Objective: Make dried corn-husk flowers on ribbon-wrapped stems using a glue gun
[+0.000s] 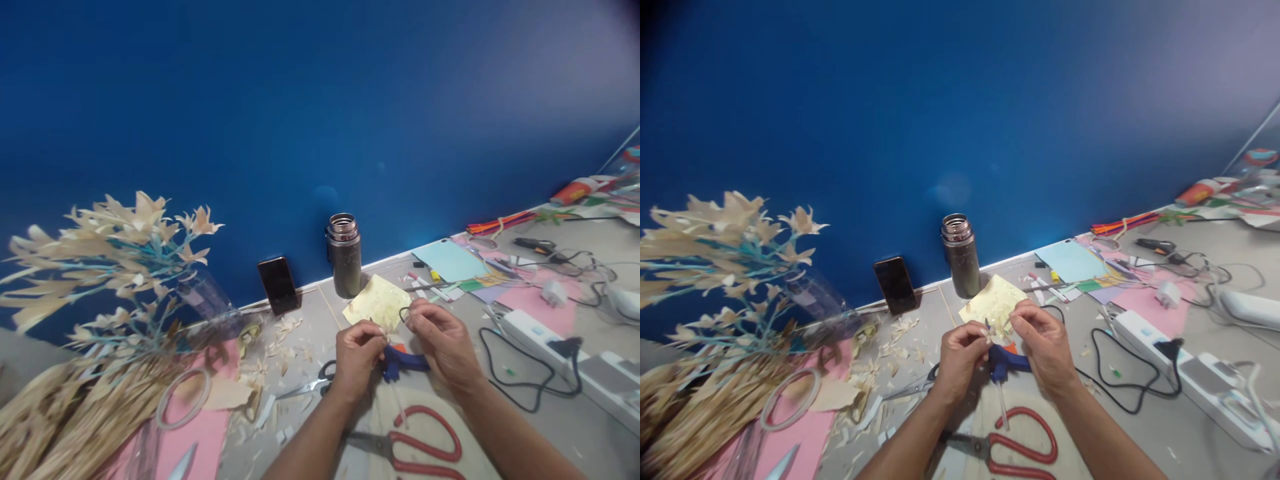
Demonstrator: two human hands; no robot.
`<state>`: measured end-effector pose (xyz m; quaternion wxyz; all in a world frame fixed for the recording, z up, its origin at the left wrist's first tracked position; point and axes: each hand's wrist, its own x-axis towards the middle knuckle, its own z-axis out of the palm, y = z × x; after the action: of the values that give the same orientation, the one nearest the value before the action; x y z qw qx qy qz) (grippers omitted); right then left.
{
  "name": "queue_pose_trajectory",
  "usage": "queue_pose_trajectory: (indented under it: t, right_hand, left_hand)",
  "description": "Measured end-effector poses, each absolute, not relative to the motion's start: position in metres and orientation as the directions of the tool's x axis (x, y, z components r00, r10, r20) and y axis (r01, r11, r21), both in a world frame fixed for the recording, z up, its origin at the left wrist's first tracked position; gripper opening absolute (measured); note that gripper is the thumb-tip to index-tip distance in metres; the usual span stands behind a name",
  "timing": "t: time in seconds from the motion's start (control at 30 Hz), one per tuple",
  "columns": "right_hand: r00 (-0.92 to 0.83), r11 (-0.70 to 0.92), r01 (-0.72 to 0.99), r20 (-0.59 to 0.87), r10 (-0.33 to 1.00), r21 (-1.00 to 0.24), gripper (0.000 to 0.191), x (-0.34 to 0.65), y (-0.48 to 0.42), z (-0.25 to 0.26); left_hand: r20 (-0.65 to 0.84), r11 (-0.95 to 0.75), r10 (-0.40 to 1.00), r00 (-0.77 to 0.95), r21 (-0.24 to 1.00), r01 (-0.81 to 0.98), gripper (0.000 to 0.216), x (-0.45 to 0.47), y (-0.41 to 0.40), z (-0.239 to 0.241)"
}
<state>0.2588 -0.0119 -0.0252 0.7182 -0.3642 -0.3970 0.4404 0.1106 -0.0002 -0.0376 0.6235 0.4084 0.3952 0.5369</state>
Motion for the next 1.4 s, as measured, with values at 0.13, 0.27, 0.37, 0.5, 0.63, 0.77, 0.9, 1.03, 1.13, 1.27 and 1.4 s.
queue_pose_trajectory:
  t: [0.13, 0.27, 0.37, 0.5, 0.63, 0.77, 0.9, 1.03, 1.13, 1.27, 1.4]
  right_hand:
    - [0.272, 0.343, -0.344, 0.257, 0.927, -0.874, 0.015, 0.259, -0.012, -0.024]
    - [0.267, 0.369, -0.318, 0.291, 0.919, -0.873, 0.015, 0.259, -0.012, -0.025]
    - [0.259, 0.369, -0.301, 0.297, 0.919, -0.879, 0.015, 0.26, -0.012, -0.025]
    - [0.245, 0.372, -0.286, 0.308, 0.919, -0.883, 0.014, 0.26, -0.012, -0.026]
    - [0.232, 0.388, -0.272, 0.331, 0.915, -0.881, 0.014, 0.261, -0.012, -0.028]
    - [0.191, 0.428, -0.214, 0.392, 0.9, -0.878, 0.01, 0.262, -0.012, -0.029]
    - [0.14, 0.482, -0.06, 0.471, 0.871, -0.874, 0.007, 0.263, -0.014, -0.027]
    - [0.131, 0.527, 0.106, 0.537, 0.833, -0.843, 0.007, 0.26, -0.017, -0.027]
    - [0.149, 0.526, 0.197, 0.556, 0.818, -0.827, 0.006, 0.259, -0.016, -0.03]
    - [0.17, 0.516, 0.266, 0.567, 0.806, -0.814, 0.006, 0.256, -0.015, -0.035]
    - [0.183, 0.521, 0.295, 0.583, 0.792, -0.801, 0.008, 0.256, -0.015, -0.034]
  left_hand:
    - [-0.063, 0.106, 0.989, 0.133, 0.931, -0.348, 0.014, 0.111, 0.0, -0.039]
    - [-0.124, 0.165, 0.983, 0.136, 0.921, -0.354, 0.019, 0.111, 0.0, -0.042]
    - [-0.135, 0.183, 0.978, 0.156, 0.917, -0.353, 0.02, 0.11, 0.0, -0.045]
    - [-0.143, 0.2, 0.975, 0.173, 0.9, -0.387, 0.024, 0.11, 0.0, -0.047]
    - [-0.154, 0.218, 0.97, 0.186, 0.887, -0.406, 0.029, 0.111, 0.0, -0.046]
    - [-0.149, 0.224, 0.966, 0.214, 0.892, -0.392, 0.032, 0.11, 0.001, -0.046]
    - [-0.145, 0.236, 0.962, 0.233, 0.871, -0.431, 0.032, 0.11, 0.001, -0.048]
    - [-0.187, 0.297, 0.947, 0.263, 0.822, -0.485, 0.033, 0.113, -0.001, -0.047]
    - [-0.208, 0.339, 0.932, 0.298, 0.794, -0.505, 0.033, 0.115, -0.002, -0.046]
    - [-0.209, 0.357, 0.923, 0.322, 0.777, -0.519, 0.032, 0.116, -0.002, -0.047]
    - [-0.214, 0.357, 0.923, 0.319, 0.785, -0.506, 0.035, 0.116, -0.002, -0.048]
